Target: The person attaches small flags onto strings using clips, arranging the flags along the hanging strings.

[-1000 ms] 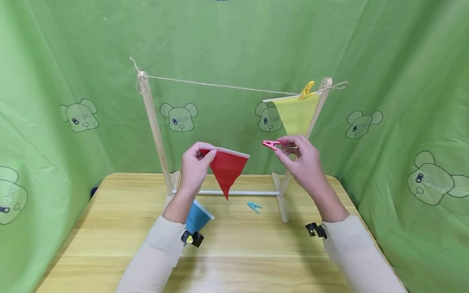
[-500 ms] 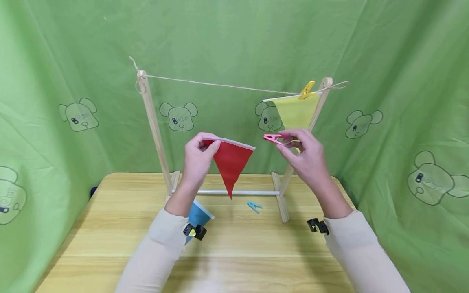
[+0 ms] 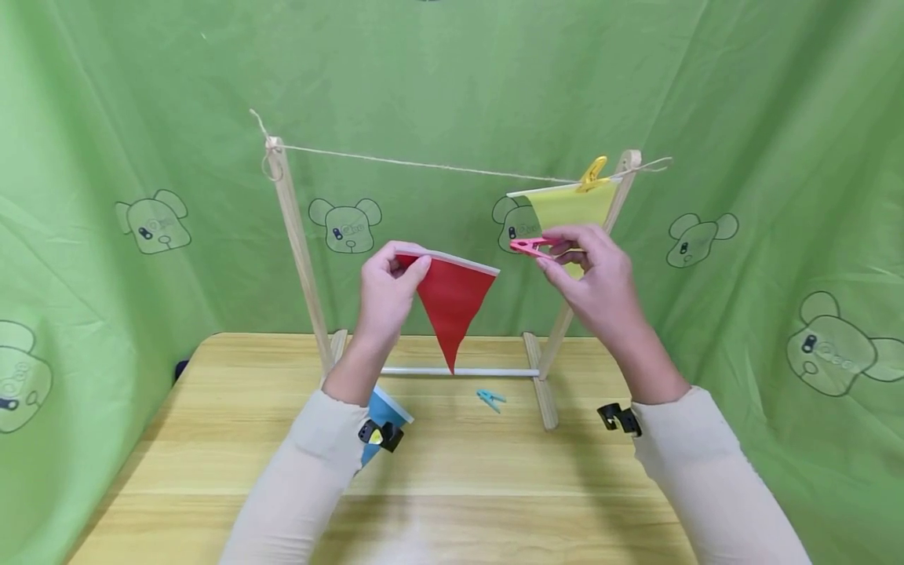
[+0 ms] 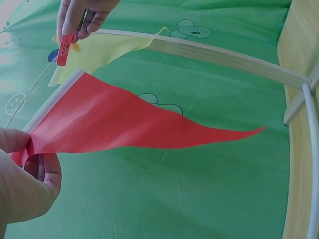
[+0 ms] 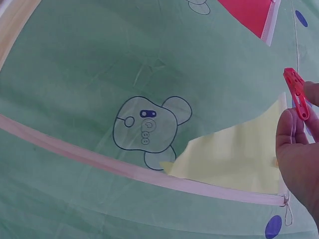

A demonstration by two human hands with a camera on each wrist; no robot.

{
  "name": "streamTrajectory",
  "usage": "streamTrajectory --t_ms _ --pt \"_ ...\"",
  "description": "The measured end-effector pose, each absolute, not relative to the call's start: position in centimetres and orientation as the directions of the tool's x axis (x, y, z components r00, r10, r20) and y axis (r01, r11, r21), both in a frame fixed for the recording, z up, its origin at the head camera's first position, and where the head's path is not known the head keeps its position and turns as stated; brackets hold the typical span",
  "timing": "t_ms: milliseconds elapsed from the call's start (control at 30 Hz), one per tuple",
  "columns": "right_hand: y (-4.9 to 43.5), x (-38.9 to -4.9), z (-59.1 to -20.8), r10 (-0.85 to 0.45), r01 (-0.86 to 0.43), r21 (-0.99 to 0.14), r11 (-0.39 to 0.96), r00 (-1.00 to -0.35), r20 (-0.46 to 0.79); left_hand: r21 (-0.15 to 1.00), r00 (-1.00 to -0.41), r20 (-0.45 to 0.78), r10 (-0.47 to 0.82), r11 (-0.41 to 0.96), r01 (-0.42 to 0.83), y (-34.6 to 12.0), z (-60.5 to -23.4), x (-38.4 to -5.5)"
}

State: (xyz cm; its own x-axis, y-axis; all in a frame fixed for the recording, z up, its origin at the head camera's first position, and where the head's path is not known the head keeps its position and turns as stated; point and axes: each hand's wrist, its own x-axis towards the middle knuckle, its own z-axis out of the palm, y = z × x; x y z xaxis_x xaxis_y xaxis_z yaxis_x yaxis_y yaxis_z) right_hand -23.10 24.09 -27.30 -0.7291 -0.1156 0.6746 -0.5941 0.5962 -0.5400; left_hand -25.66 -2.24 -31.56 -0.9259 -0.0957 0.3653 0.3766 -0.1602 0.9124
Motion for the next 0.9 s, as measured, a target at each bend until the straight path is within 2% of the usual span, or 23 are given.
streamTrajectory --t_ms 300,500,900 --pt "23.9 -23.3 -26.0 -0.101 -0.591 -0.565 0.576 -0.737 0.668 0.915 -0.931 0.346 -0.114 -0.179 0.361 -1.9 -30.7 -26.3" --pt "23.8 -23.7 -25.3 -0.102 -0.620 -0.568 0.541 -0.719 0.688 0.906 -0.928 0.351 -0.126 -0.202 0.371 -1.9 -30.1 -26.6" --pt "23.5 -23.9 -23.5 -0.156 -0.662 -0.474 0.581 -0.662 0.733 0.898 -0.926 0.358 -0.119 -0.227 0.377 -1.8 -28.8 -27.0"
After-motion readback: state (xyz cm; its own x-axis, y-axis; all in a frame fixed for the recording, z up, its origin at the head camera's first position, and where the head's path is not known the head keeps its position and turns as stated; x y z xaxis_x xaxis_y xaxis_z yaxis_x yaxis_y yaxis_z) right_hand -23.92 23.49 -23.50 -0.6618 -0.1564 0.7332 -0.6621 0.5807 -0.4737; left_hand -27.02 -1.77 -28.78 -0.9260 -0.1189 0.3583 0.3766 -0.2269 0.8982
